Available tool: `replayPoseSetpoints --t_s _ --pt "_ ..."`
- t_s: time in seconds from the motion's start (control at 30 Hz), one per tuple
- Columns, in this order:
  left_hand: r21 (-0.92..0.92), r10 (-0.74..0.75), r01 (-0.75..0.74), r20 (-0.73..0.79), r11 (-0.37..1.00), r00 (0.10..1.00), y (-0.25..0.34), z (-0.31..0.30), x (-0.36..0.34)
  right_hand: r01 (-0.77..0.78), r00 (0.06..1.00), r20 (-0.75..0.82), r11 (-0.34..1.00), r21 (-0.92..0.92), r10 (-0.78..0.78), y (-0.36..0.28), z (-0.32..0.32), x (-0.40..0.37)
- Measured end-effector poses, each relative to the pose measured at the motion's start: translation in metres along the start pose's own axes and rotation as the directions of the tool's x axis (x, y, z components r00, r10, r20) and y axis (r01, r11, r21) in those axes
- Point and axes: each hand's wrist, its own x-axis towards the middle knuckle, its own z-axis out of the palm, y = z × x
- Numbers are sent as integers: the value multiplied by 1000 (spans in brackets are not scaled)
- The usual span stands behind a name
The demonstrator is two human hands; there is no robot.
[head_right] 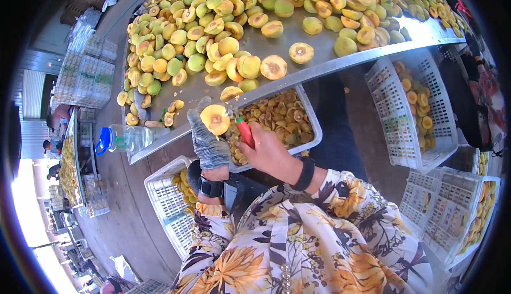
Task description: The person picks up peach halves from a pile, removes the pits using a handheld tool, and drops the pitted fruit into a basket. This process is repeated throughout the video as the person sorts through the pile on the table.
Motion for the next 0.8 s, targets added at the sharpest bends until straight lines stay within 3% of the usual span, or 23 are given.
replayPoseSetpoints --t_s 0.03,0.1,0.13,0.17,0.23,0.3,0.37,0.43,0.5,0.57,0.63,0.67,0.7,0.77,0.8 --pt "0 -7 7 7 1000 1000 -2 1 -2 -18 997 70 998 -59 22 1 -1 -5" --pt "217 172 -194 115 957 978 -8 6 -6 26 999 27 997 -67 -24 7 2 -12" --pt "353 311 -361 191 863 931 -5 12 -9 34 999 23 999 -33 -34 7 2 -14" --pt "352 308 -359 195 864 931 -6 16 -11 42 999 19 999 0 -42 8 2 -15" --pt "146 171 -201 193 969 966 -7 22 -15 16 1000 -10 1000 -8 -16 6 1 -18" --pt "134 167 -199 220 971 961 -12 23 -17 -7 999 -37 1000 -17 6 6 -1 -21" --pt "220 205 -260 245 940 948 -19 22 -16 -103 994 -34 995 19 103 7 0 -24" --pt "185 201 -244 222 952 954 -22 24 -19 -118 992 -47 993 33 119 7 2 -27" --pt "358 305 -409 311 840 900 -17 25 -21 -129 990 -58 991 46 131 6 6 -27" --pt "331 360 -421 230 845 904 -21 26 -19 -113 993 -28 992 51 114 5 8 -28" --pt "65 45 -66 285 996 958 -21 16 -7 -89 996 15 995 34 88 7 11 -28" --pt "-19 -13 19 268 1000 963 -16 17 -10 -67 996 61 998 17 66 7 12 -30" --pt "-17 -14 19 259 1000 966 -12 10 -7 -68 995 70 997 20 67 7 11 -31" --pt "35 -380 402 404 915 832 0 -6 6 -47 965 262 996 82 24 -1 1 -27" --pt "70 -370 371 357 926 858 -1 -5 8 -48 963 268 995 84 24 1 2 -26"
